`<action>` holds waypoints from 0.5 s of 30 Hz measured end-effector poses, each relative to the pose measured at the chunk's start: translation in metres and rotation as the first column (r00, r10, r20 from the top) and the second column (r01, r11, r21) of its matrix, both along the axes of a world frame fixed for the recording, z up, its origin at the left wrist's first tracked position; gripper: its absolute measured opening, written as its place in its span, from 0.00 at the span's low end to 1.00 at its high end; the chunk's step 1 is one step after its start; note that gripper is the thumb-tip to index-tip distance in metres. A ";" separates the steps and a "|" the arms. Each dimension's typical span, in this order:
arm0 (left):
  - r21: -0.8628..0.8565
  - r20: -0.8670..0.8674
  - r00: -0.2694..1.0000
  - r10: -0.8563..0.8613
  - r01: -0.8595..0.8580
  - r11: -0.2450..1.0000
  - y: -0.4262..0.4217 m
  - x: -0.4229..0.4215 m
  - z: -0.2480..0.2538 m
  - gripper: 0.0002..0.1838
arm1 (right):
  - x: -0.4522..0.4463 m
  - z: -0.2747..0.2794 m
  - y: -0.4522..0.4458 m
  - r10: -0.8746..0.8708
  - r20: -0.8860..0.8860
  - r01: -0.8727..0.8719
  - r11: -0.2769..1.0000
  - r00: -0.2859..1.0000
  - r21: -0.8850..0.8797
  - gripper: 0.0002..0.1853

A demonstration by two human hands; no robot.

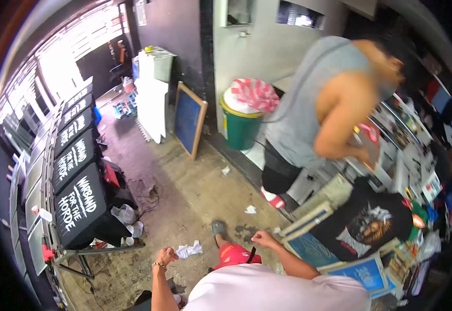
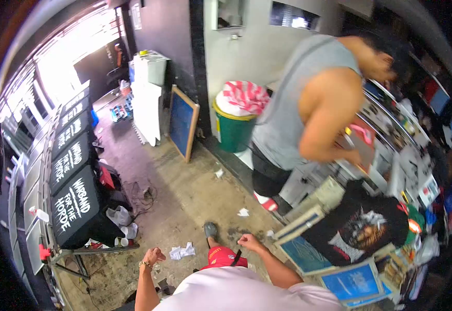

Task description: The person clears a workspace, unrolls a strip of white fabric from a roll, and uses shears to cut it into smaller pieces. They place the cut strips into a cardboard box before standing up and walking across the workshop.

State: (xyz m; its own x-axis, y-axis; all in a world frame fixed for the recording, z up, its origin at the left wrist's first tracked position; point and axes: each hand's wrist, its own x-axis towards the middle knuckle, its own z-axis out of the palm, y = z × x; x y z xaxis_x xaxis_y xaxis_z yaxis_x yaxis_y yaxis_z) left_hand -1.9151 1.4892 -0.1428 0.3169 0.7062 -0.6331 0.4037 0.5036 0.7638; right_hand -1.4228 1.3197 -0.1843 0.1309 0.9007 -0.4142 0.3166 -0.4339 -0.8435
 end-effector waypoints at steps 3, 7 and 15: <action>-0.116 -0.240 0.965 0.104 -0.135 0.984 0.015 -0.026 -0.031 0.21 | -0.010 -0.029 0.094 -0.114 -0.116 0.108 0.992 0.987 -0.059 0.11; -0.486 -0.213 0.970 0.122 -0.213 0.848 -0.007 -0.075 -0.063 0.15 | -0.023 -0.016 0.226 -0.012 -0.070 0.006 0.997 0.998 -0.076 0.11; -0.349 -0.372 0.907 -0.197 0.060 0.935 0.066 -0.070 -0.083 0.17 | -0.042 0.006 0.449 0.288 -0.007 -0.288 0.957 0.958 -0.039 0.14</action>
State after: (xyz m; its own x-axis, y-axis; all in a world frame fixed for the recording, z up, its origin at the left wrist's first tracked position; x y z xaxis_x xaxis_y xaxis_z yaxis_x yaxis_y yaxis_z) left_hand -1.9852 1.5554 -0.2254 0.0661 0.4121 -0.9087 0.7146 0.6161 0.3314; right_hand -1.4646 1.7685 -0.1781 -0.1325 0.8830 -0.4503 0.4319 -0.3575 -0.8280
